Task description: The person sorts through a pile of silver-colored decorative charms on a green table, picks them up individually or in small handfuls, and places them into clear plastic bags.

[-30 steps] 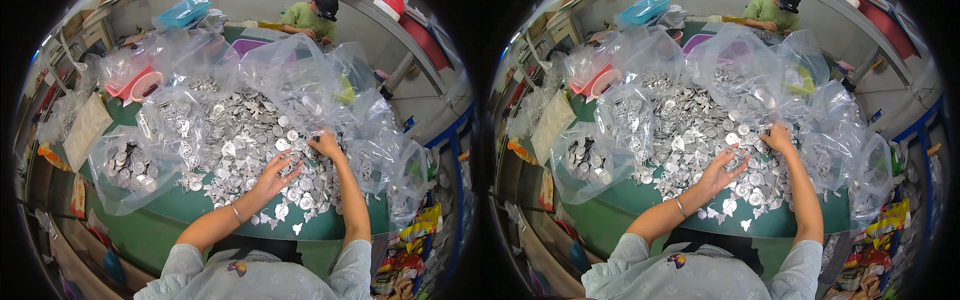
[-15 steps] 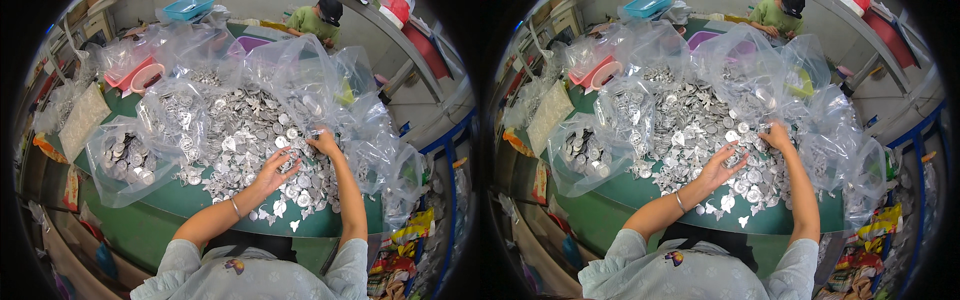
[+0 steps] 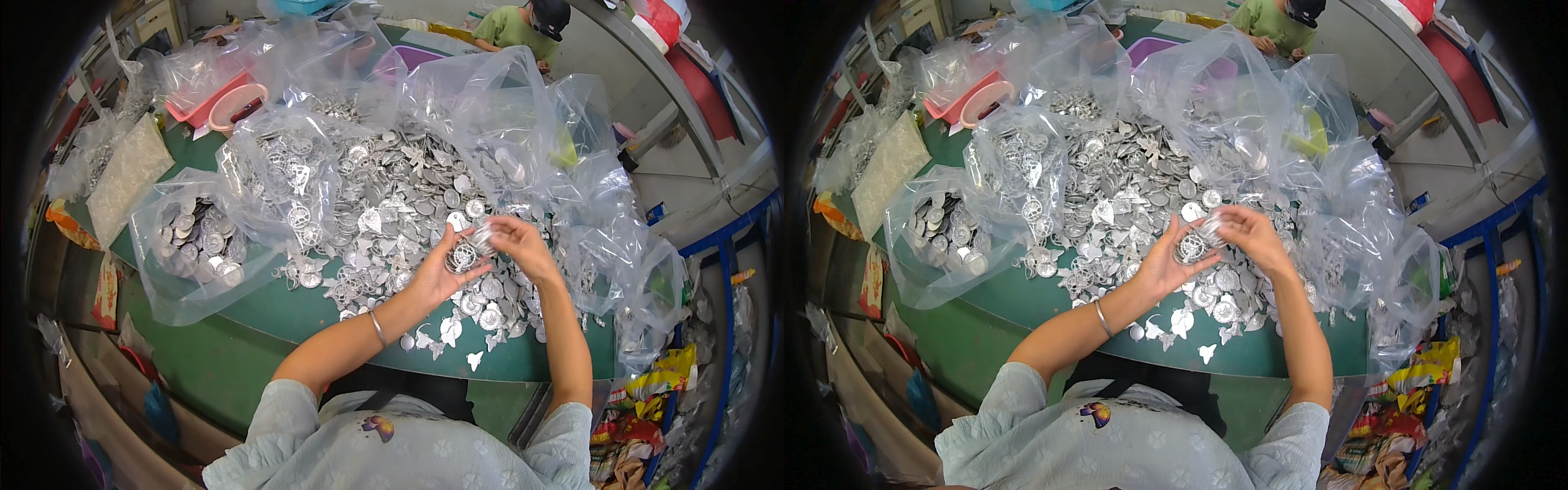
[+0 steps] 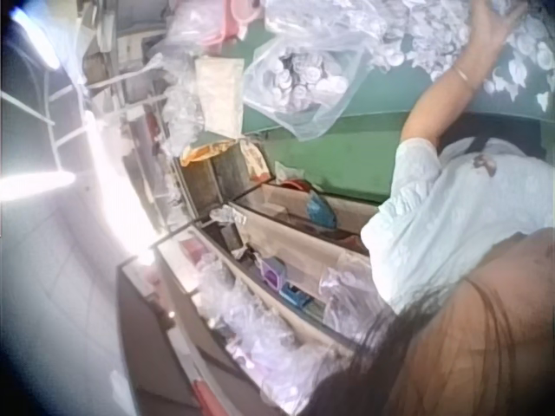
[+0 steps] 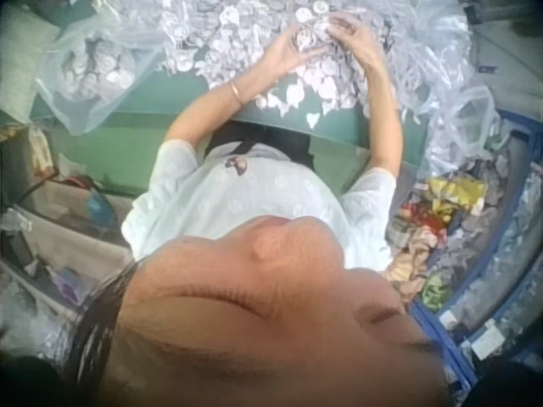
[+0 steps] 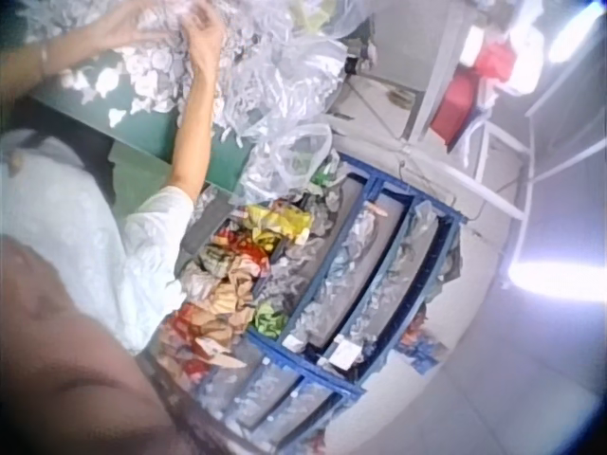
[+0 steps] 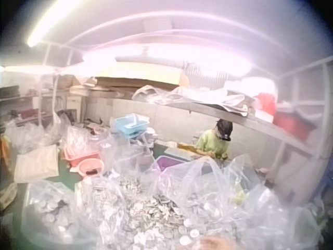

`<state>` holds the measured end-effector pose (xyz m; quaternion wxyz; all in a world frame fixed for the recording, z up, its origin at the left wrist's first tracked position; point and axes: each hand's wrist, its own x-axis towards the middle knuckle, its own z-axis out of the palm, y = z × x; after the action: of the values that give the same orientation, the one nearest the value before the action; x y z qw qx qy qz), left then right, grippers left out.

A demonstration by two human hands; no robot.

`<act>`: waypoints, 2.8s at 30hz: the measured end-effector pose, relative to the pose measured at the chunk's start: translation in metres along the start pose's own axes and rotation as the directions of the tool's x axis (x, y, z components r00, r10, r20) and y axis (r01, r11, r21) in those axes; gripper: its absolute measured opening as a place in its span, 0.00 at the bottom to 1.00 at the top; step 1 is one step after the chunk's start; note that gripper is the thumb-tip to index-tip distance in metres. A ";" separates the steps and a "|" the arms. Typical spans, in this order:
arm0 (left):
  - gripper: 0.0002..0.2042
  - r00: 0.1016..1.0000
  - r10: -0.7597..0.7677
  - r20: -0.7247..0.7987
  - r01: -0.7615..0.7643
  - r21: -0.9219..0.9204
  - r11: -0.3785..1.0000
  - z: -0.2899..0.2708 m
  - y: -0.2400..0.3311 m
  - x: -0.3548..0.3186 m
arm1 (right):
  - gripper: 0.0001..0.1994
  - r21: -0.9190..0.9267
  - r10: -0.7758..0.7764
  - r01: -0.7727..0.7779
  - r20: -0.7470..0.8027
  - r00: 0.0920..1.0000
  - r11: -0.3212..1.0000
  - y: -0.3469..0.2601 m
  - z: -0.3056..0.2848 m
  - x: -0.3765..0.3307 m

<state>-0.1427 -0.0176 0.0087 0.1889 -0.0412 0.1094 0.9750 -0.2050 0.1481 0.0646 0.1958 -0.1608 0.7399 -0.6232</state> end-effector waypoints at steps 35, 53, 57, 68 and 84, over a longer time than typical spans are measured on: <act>0.19 0.996 -0.037 -0.076 0.047 0.122 0.991 -0.003 0.002 -0.001 | 0.22 -0.775 0.039 -0.027 -0.003 0.999 0.632 0.041 -0.065 0.066; 0.15 0.989 0.007 -0.146 0.013 0.132 0.991 0.008 0.003 -0.006 | 0.21 -0.926 -0.075 0.024 -0.004 0.997 0.377 0.041 -0.067 0.056; 0.15 0.988 0.004 -0.153 0.018 0.137 0.990 0.009 0.004 -0.007 | 0.24 -0.949 -0.113 0.002 -0.036 0.993 0.316 0.037 -0.063 0.052; 0.16 0.993 -0.003 -0.117 0.019 0.137 0.990 0.005 0.003 -0.005 | 0.17 -0.802 -0.177 0.038 -0.085 0.981 0.596 0.042 -0.082 0.044; 0.15 0.994 0.002 -0.111 0.013 0.131 0.991 0.001 0.001 -0.002 | 0.12 -0.611 -0.283 -0.006 -0.375 0.883 0.792 0.079 -0.114 0.051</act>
<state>-0.1417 -0.0191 0.0100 0.1876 -0.0831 0.1836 0.9614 -0.3044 0.2347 -0.0010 -0.0877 -0.1217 0.9077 -0.3919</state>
